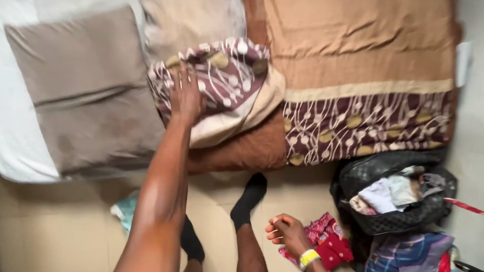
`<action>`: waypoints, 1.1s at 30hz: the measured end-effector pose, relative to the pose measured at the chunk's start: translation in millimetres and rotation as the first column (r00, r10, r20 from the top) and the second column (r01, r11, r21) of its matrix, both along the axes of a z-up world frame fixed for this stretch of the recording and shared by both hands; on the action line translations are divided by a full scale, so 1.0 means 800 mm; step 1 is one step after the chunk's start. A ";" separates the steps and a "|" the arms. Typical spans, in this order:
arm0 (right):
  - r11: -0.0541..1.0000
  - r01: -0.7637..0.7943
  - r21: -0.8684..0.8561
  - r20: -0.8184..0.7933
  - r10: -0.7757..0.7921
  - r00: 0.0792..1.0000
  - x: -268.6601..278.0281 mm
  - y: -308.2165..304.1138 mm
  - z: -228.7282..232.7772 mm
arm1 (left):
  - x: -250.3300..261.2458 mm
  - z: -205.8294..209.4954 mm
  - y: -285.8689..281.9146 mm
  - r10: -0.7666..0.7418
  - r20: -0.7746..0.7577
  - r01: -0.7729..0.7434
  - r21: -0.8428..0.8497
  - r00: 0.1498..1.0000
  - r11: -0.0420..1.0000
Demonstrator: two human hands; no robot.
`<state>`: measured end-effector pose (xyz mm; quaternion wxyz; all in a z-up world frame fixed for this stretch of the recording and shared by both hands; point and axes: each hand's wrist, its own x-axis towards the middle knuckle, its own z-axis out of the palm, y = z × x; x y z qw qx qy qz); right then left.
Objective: The person folds a brown sheet on the bed, then folds a light blue pillowcase and a patterned pillowcase. The person places the folded pillowcases on the bed and then picks up a pile of folded clothes from the floor.
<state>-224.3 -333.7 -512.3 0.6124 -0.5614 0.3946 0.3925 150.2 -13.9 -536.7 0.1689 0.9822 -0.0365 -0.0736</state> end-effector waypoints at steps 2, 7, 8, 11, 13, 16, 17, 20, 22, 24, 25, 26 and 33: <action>0.985 0.137 0.105 0.054 -0.144 0.988 -0.031 -0.025 -0.058 | 0.040 0.007 -0.013 0.072 -0.144 -0.050 0.147 0.987 0.988; 0.997 0.034 -0.069 -0.087 -0.040 0.995 -0.067 -0.042 -0.055 | -0.006 -0.247 0.019 -0.056 -0.260 0.105 0.179 0.964 0.978; 0.997 0.003 -0.083 -0.108 -0.012 0.994 -0.081 -0.046 -0.051 | -0.027 -0.327 0.034 -0.156 -0.296 0.224 0.213 0.942 0.951; 0.997 0.027 -0.077 -0.229 -0.044 0.973 -0.103 -0.052 -0.060 | -0.180 -0.354 0.005 -0.082 -0.174 0.084 0.006 0.981 0.996; 0.995 0.081 -0.052 -0.214 -0.090 0.973 -0.111 -0.062 -0.095 | -0.231 -0.199 -0.024 -0.014 -0.343 -0.025 -0.110 0.939 0.994; 0.990 0.132 -0.041 -0.164 -0.137 0.977 -0.113 -0.066 -0.083 | -0.333 -0.087 -0.049 0.109 -0.507 -0.243 -0.207 0.855 0.948; 0.988 0.145 -0.046 -0.087 -0.149 0.985 -0.103 -0.064 -0.075 | -0.364 -0.077 -0.048 0.185 -0.469 -0.316 -0.219 0.864 0.923; 0.999 0.035 -0.029 0.074 -0.033 0.997 -0.087 -0.052 -0.084 | -0.401 0.010 -0.063 0.354 -0.554 -0.608 -0.383 0.753 0.695; 0.999 -0.017 -0.028 0.105 0.020 0.994 -0.054 -0.016 -0.044 | -0.424 0.032 -0.064 0.319 -0.524 -0.588 -0.499 0.790 0.637; 0.998 -0.061 -0.029 0.146 0.065 0.987 -0.028 0.027 0.000 | -0.444 0.045 -0.063 0.287 -0.477 -0.548 -0.611 0.831 0.571; 0.927 -0.243 -0.286 0.425 0.350 0.835 -0.016 0.050 0.026 | -0.450 0.048 -0.064 0.250 -0.554 -0.588 -0.597 0.794 0.546; 0.772 -0.308 -0.556 0.569 0.624 0.536 -0.003 0.075 0.051 | -0.458 0.052 -0.062 0.213 -0.624 -0.627 -0.577 0.752 0.524; 0.832 -0.471 -0.293 0.664 0.532 0.526 -0.091 0.169 -0.013 | -0.521 0.180 -0.009 0.204 -0.605 -0.638 -0.721 0.770 0.271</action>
